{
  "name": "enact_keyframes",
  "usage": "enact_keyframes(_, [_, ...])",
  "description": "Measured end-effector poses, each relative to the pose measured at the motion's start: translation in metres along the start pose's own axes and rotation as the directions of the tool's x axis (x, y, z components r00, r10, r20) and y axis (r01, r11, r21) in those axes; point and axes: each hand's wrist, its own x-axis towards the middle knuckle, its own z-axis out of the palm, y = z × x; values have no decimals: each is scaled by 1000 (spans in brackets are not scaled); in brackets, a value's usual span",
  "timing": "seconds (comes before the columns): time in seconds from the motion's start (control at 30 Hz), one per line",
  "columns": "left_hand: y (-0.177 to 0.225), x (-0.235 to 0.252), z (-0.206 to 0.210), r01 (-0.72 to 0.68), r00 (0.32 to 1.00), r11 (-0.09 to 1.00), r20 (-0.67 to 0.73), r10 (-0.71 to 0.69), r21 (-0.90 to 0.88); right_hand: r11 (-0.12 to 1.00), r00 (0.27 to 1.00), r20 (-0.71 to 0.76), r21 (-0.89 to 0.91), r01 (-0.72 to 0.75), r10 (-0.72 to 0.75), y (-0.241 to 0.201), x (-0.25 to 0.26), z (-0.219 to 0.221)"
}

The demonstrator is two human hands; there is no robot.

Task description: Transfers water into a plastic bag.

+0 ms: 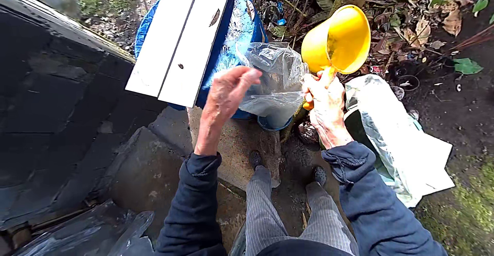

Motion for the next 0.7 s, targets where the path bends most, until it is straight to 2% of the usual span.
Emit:
enact_keyframes(0.07, [3, 7, 19, -7, 990, 999, 141, 1, 46, 1000, 1000, -2, -5, 7, -7, 0, 1, 4])
enact_keyframes(0.13, [7, 14, 41, -60, 975, 992, 218, 35, 108, 1000, 1000, -13, 2, 4, -4, 0, 0, 5])
enact_keyframes(0.27, [6, 19, 64, -210, 956, 960, 245, 161, 187, 999, 1000, -1, 29, 18, -18, 0, -3, 5])
enact_keyframes(0.47, [8, 14, 39, -356, 927, 876, 244, 287, 325, 998, 1000, 18, 63, 13, -15, -3, -8, 11])
enact_keyframes(0.57, [6, 10, 13, -296, 954, 891, 155, 257, 345, 998, 1000, 24, 60, 13, -14, -4, -10, 10])
enact_keyframes(0.63, [8, 6, -5, -168, 985, 917, 27, 170, 363, 998, 999, 27, 58, 15, -17, -5, -8, 6])
enact_keyframes(0.7, [7, 2, -7, -79, 985, 934, -118, 127, 348, 998, 999, 28, 62, 27, -29, -5, -6, 5])
